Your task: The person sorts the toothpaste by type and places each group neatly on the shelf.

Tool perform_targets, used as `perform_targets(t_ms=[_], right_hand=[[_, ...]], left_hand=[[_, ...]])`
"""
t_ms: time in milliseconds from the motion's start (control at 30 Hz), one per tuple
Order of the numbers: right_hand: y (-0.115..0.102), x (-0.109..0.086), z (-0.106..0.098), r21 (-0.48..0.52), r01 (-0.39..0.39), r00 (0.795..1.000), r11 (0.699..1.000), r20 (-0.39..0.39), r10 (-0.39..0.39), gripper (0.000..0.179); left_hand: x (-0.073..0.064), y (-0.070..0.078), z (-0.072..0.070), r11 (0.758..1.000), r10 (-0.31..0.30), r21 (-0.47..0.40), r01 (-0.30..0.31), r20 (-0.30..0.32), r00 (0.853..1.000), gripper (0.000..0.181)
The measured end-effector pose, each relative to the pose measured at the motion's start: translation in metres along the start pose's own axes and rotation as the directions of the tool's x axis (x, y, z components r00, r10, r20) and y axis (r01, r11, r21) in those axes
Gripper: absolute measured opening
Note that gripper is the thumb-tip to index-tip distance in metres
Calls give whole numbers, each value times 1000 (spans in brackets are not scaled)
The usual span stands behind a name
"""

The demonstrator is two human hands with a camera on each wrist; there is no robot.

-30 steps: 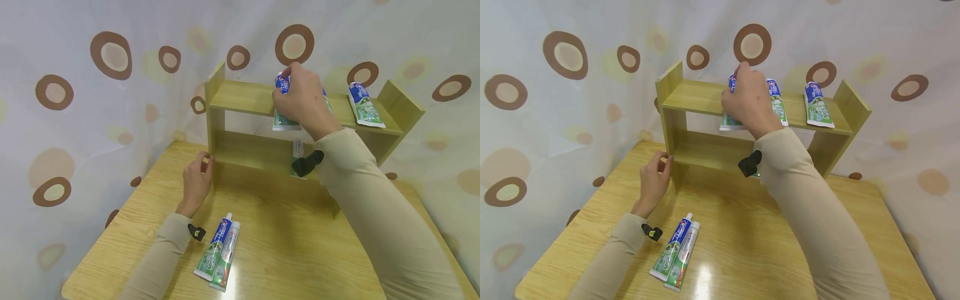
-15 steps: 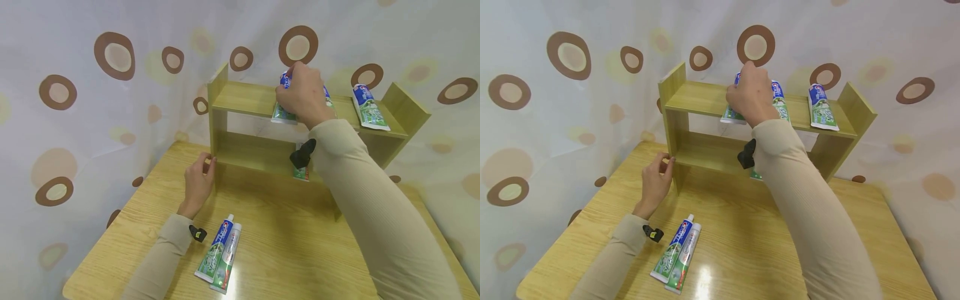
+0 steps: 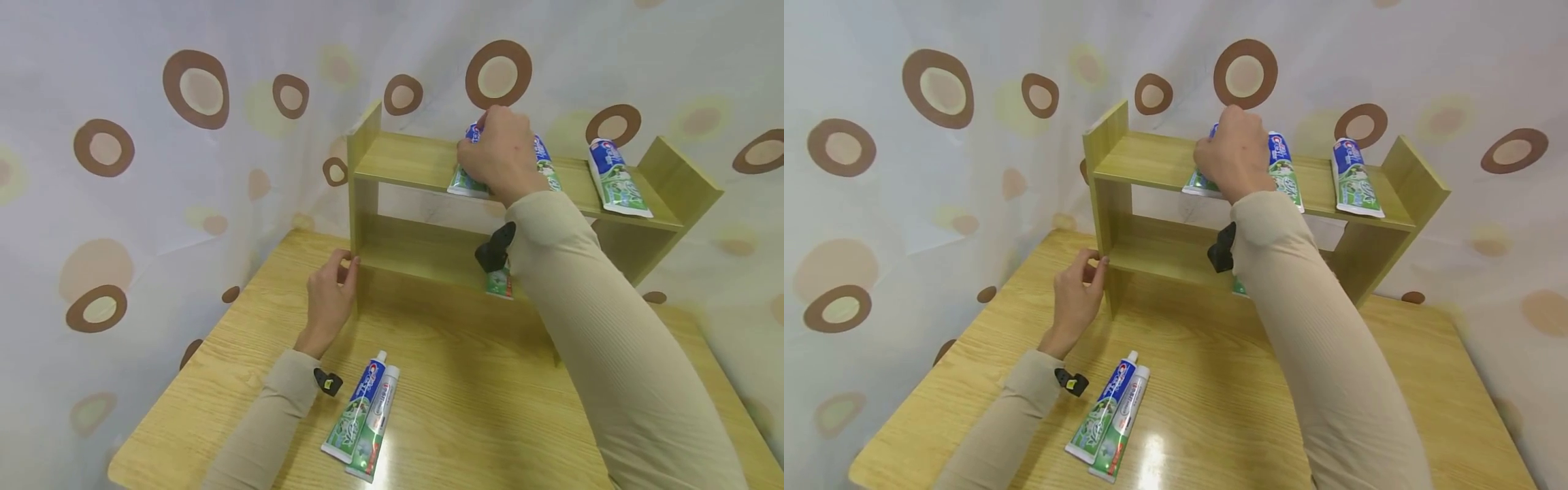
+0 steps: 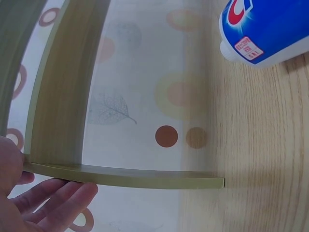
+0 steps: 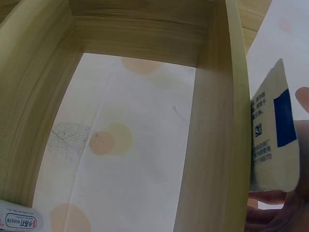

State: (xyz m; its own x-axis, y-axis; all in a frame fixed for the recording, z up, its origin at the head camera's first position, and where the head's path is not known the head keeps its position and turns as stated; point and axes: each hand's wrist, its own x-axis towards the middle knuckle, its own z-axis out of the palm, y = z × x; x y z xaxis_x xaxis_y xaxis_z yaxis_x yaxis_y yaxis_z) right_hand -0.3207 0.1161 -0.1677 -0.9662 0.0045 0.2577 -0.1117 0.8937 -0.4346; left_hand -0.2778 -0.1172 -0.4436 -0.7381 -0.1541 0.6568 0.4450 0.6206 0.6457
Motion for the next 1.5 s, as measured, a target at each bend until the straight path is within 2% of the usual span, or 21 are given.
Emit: perform_targets(t_ms=[300, 400, 467, 533, 633, 700, 800, 933, 1067, 1333, 1400, 1500], right_hand=[[7, 2, 2, -12, -24, 1000, 1000, -11, 23, 57], [6, 2, 3, -45, -2, 1000, 999, -23, 1, 58], [5, 0, 4, -67, 21, 998, 998, -53, -25, 61], [5, -3, 5, -67, 49, 991, 997, -123, -57, 61], [6, -11, 4, -45, 96, 963, 994, -248, -104, 62], [5, -19, 2, -16, 148, 932, 989, -332, -145, 59], [2, -36, -2, 1, 222, 886, 975, -417, -201, 52], [-1, -61, -3, 6, 319, 831, 948, -483, -277, 44], [1, -84, 4, 9, 399, 790, 917, -511, -339, 40], [9, -123, 32, 48, 509, 737, 859, -540, -406, 36], [10, -131, 40, 58, 528, 731, 847, -538, -419, 36], [12, -141, 51, 72, 541, 739, 838, -517, -432, 36]], left_hand=[[1, 6, 2, 1000, -6, -15, 6, 22, 1000, 17], [1, 6, 1, 1000, -14, -13, 15, 26, 1000, 17], [0, 5, 1, 1000, -23, -11, 23, 24, 999, 16], [0, 4, 0, 1000, -27, -7, 27, 23, 999, 16], [-1, 2, 1, 1000, -27, -9, 27, 31, 999, 18], [-1, 2, 1, 1000, -25, -12, 25, 32, 999, 18], [0, 3, 0, 1000, -21, -15, 22, 26, 999, 17], [0, 3, 0, 1000, -7, -13, 8, 13, 1000, 17], [0, 2, -1, 1000, 4, -15, -4, 4, 1000, 17], [2, 2, -1, 1000, 13, -18, -13, 8, 1000, 18], [2, 2, -1, 1000, 9, -21, -9, 11, 1000, 19], [2, 2, -1, 1000, -4, -26, 4, 18, 1000, 19]])
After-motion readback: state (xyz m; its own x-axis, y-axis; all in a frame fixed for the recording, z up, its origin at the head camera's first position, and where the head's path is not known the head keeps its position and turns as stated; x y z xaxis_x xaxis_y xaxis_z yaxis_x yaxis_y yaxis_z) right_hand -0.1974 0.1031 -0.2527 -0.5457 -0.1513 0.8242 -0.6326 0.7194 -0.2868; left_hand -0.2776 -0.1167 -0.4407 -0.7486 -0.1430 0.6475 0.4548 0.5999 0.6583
